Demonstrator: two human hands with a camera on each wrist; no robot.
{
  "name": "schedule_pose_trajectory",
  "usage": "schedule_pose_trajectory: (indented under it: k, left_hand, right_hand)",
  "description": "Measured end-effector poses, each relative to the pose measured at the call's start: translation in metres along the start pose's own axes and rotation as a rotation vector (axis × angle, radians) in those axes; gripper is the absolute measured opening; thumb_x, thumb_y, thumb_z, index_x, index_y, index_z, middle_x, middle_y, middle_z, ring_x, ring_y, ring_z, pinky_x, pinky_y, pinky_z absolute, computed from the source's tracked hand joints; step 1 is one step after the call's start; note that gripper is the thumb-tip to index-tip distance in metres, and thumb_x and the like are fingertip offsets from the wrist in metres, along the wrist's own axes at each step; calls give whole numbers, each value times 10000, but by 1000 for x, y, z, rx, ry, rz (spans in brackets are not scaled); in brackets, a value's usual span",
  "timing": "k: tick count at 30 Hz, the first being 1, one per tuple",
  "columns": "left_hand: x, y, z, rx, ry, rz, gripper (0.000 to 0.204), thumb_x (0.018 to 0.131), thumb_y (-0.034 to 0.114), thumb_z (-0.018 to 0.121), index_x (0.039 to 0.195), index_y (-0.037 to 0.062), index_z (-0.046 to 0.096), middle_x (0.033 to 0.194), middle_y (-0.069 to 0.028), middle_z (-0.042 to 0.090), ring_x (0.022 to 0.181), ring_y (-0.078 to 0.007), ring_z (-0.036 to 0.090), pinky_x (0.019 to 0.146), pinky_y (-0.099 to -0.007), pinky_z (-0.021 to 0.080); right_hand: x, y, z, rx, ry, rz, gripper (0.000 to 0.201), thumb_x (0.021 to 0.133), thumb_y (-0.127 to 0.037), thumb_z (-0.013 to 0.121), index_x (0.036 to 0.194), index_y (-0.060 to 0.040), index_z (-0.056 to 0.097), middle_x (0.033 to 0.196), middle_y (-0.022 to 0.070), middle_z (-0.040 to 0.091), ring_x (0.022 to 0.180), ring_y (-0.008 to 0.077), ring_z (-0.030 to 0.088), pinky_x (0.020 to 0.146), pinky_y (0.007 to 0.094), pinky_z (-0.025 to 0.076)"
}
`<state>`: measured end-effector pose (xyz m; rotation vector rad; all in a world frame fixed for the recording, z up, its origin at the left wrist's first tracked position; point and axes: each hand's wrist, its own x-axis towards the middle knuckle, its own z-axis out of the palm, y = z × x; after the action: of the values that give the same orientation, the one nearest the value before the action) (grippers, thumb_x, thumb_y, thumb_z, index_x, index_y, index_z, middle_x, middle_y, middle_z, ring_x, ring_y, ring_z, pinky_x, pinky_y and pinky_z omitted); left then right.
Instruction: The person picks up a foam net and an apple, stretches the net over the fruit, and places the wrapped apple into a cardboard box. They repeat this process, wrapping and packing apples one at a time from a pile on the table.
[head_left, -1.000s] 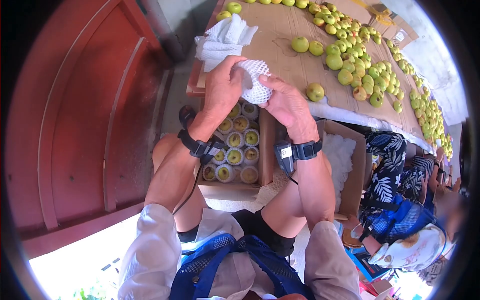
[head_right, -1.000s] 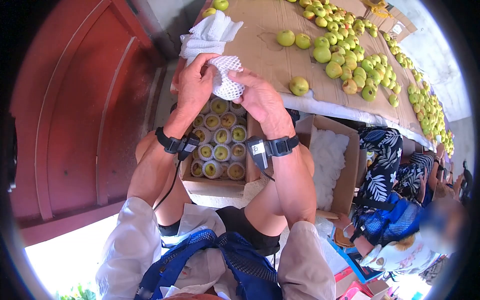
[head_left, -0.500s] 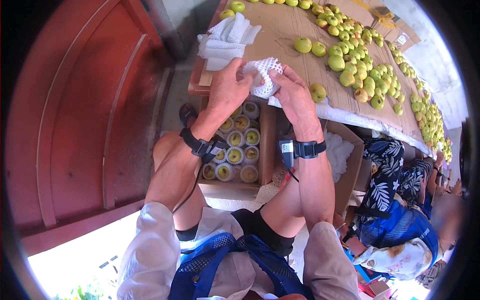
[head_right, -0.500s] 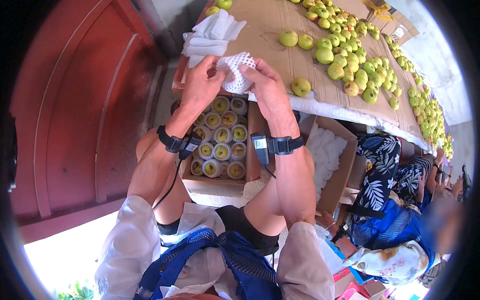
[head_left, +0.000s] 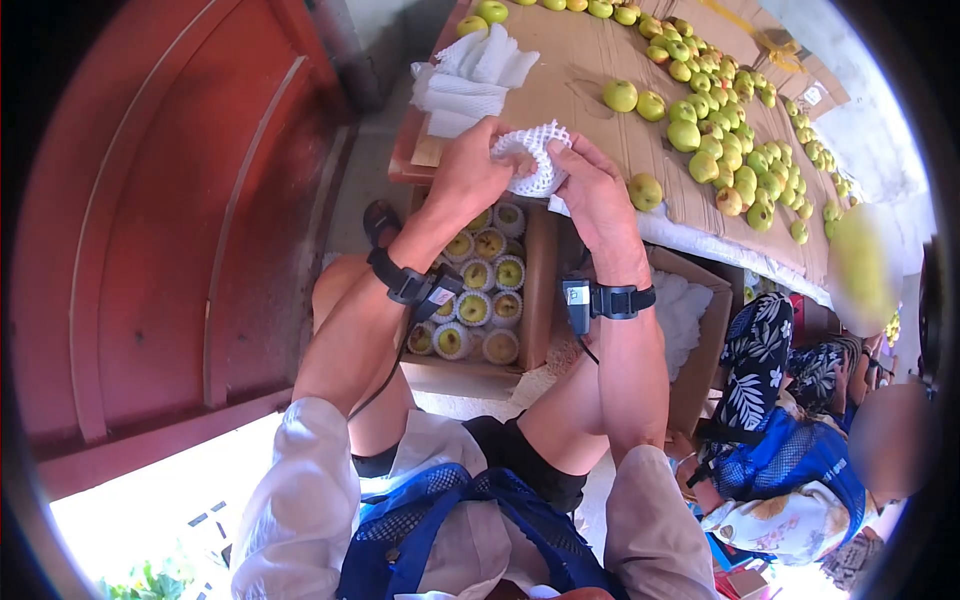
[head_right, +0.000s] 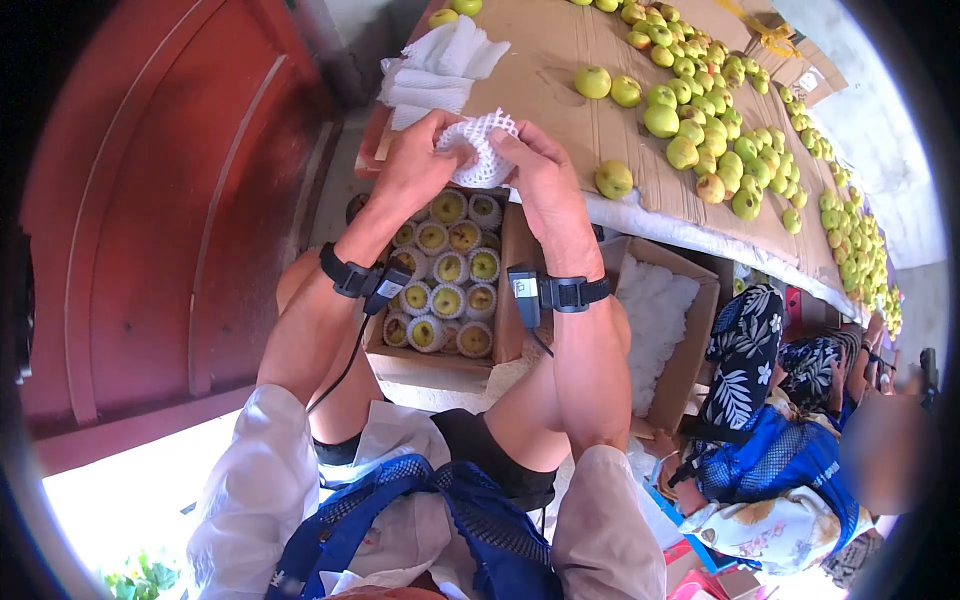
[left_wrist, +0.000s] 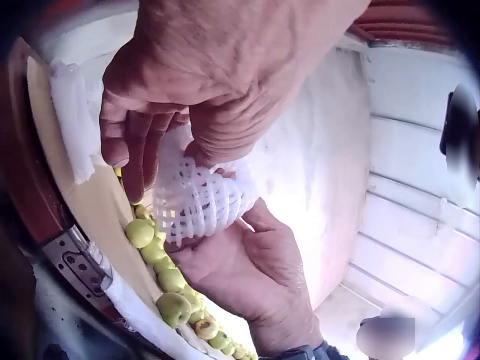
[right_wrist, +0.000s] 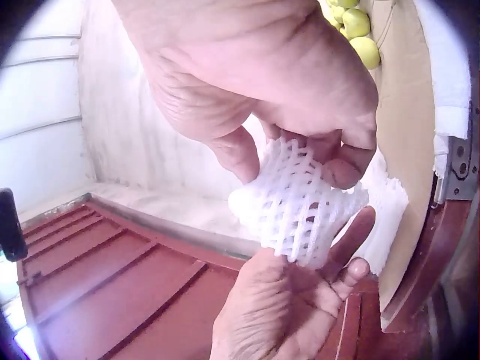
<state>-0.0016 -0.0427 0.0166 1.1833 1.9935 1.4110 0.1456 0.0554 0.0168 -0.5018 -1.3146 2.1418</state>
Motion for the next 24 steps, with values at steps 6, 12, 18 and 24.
schedule_pose_trajectory:
  k: [6,12,18,24]
  left_hand:
    - [5,-2,-6,-612,-277,-125,382,893,195,711,1224,24,625,1114,-68,695,995,-165,654,856,-329,518]
    - [-1,8,-21,-1012,-440,-263,426,951,356,689,1267,85,599,1134,-53,664,1031,-180,614,857,-334,479]
    - [-1,6,-17,-1238,-446,-363,403,989,335,634,1296,81,578,1246,-77,624,1159,-218,579,978,-415,457]
    - [-5,7,-9,-1259,-494,-372,431,993,278,616,1332,22,548,1309,-104,588,1225,-252,550,1059,-462,422]
  right_hand:
    - [1,1,-12,177,-54,36,239,1004,-165,598,1196,-31,643,1146,49,676,1031,166,643,923,364,503]
    - [0,-8,-13,270,-91,15,278,1035,-168,528,1257,-12,589,1231,86,640,1102,206,631,933,394,526]
    - [1,-5,-17,293,-74,-35,292,1035,-166,508,1267,1,565,1231,90,623,1111,215,613,972,389,512]
    - [5,-3,-22,247,-181,-53,327,1036,-201,512,1283,6,571,1240,82,626,1101,201,605,1002,377,483]
